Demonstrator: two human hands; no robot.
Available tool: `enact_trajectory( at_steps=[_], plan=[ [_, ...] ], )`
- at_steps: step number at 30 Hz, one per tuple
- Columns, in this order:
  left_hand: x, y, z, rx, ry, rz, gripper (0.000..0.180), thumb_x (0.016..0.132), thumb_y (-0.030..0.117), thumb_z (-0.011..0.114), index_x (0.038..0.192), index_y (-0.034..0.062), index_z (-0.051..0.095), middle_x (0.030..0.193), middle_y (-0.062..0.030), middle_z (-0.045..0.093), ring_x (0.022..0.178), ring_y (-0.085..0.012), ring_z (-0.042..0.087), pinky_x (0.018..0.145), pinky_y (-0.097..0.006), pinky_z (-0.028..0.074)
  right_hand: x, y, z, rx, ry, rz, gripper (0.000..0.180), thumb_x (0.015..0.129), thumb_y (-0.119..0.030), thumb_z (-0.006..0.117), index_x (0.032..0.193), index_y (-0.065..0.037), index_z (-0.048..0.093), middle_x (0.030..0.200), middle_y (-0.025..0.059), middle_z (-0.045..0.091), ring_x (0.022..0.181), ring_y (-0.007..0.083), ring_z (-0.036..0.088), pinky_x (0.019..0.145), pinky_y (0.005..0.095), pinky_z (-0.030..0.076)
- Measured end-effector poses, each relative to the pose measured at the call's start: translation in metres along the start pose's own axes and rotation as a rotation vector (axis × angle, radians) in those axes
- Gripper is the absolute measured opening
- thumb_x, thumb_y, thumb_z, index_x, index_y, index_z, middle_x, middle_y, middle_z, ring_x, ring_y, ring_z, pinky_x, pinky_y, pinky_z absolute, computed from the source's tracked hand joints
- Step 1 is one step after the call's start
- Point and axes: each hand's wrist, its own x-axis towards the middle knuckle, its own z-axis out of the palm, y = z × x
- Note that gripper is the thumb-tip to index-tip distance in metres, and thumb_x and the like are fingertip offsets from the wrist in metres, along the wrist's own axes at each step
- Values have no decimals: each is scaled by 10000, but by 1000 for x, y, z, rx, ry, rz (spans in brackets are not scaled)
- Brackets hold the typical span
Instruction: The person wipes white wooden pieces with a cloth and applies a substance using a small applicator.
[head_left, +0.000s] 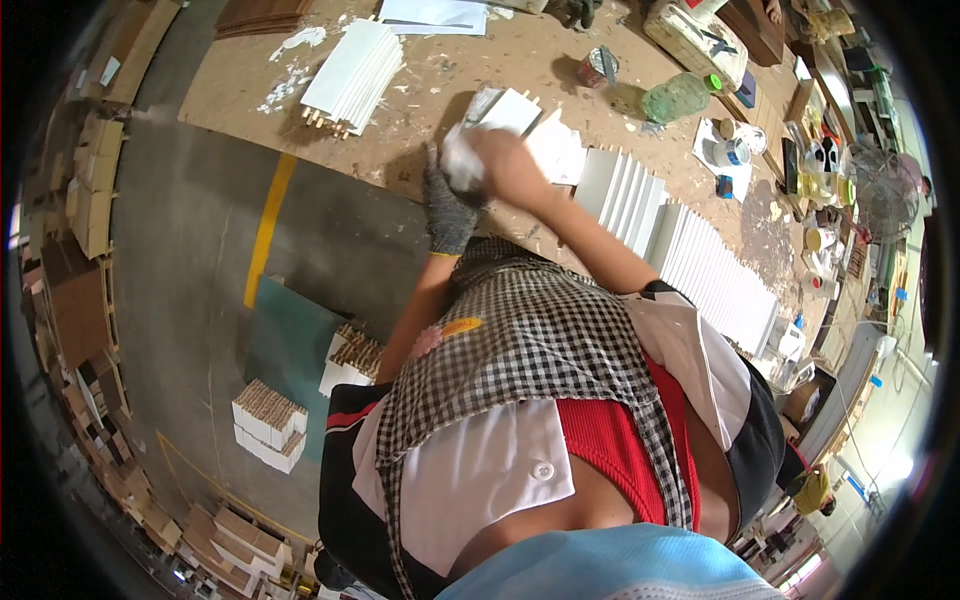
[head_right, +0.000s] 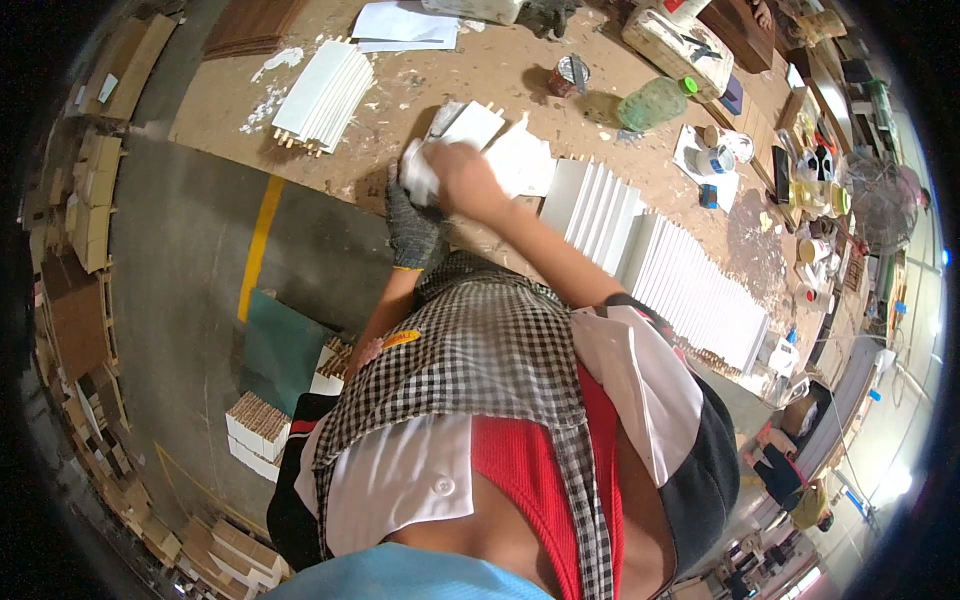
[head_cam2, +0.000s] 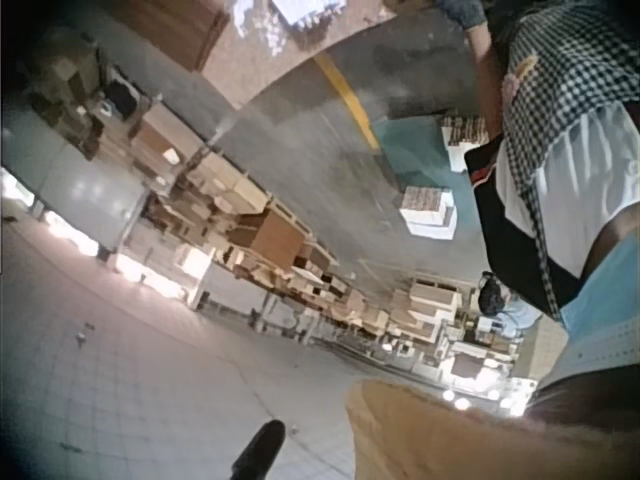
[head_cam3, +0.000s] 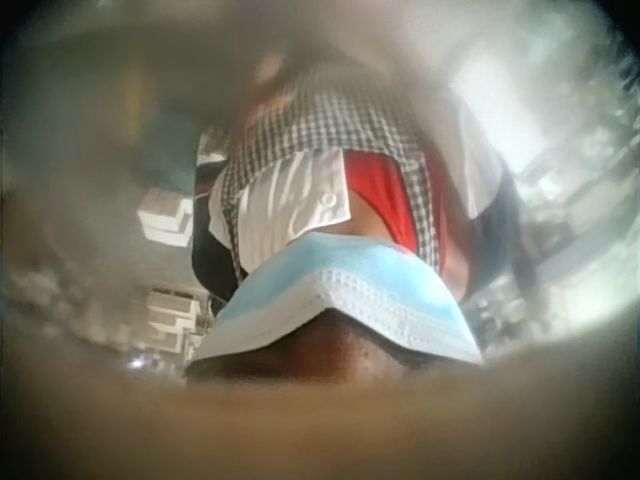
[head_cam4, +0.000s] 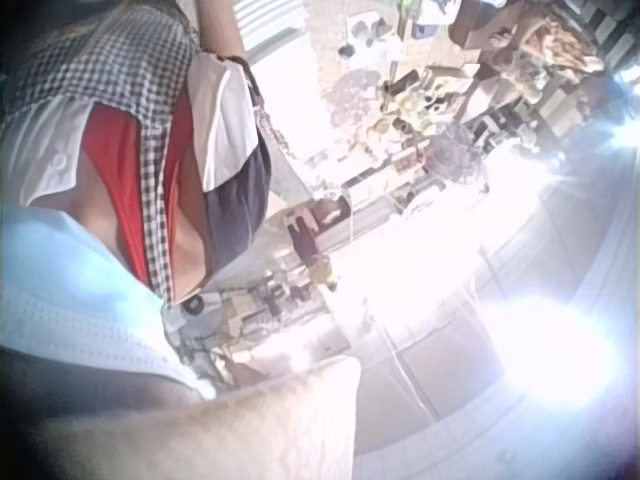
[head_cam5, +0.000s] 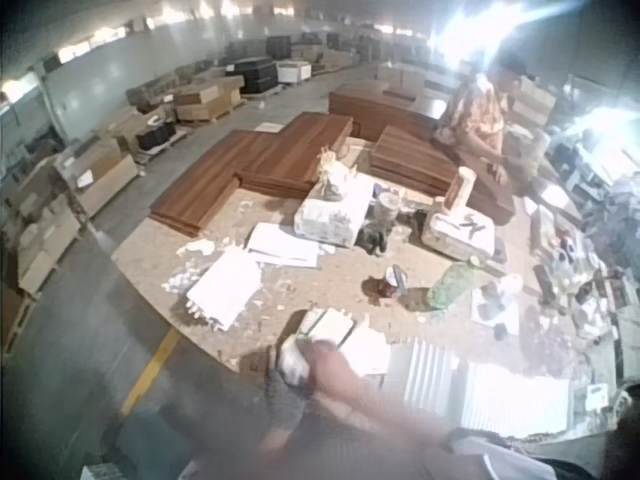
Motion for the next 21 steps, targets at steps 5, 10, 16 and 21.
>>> enact_trajectory(
  at_steps=[5, 10, 16, 21],
  plan=[
    [2, -4, -46, 1464, 49, 643, 1045, 759, 158, 865, 1540, -19, 192, 1352, -205, 504, 1205, -266, 544, 1007, -393, 488, -2, 61, -7, -338, 94, 273, 577, 942, -330, 628, 1421, -45, 478, 1471, 175, 488, 1367, 322, 461, 1141, 519, 350],
    [-8, -9, -32, 1481, 67, 665, 1040, 719, 135, 879, 1519, -43, 238, 1271, -165, 527, 1103, -240, 548, 943, -382, 491, -23, 126, -91, 144, 288, 714, 298, 938, -280, 626, 1026, -2, 689, 883, 263, 685, 896, 415, 674, 791, 474, 513],
    [-12, -2, -55, 1536, 119, 663, 997, 741, 15, 829, 1531, -1, 221, 1352, -175, 473, 1152, -249, 534, 933, -357, 509, -49, 105, -238, -377, 545, 952, 364, 912, -369, 693, 1079, -45, 708, 1022, 200, 712, 877, 381, 675, 774, 443, 514],
    [-7, 0, -64, 1374, 53, 593, 998, 772, -26, 793, 1562, 69, 190, 1404, -172, 451, 1216, -264, 510, 948, -375, 513, -78, 209, -229, -859, 581, 695, 461, 870, -432, 719, 1111, -41, 686, 1201, 134, 677, 1002, 374, 648, 844, 440, 531]
  ],
)
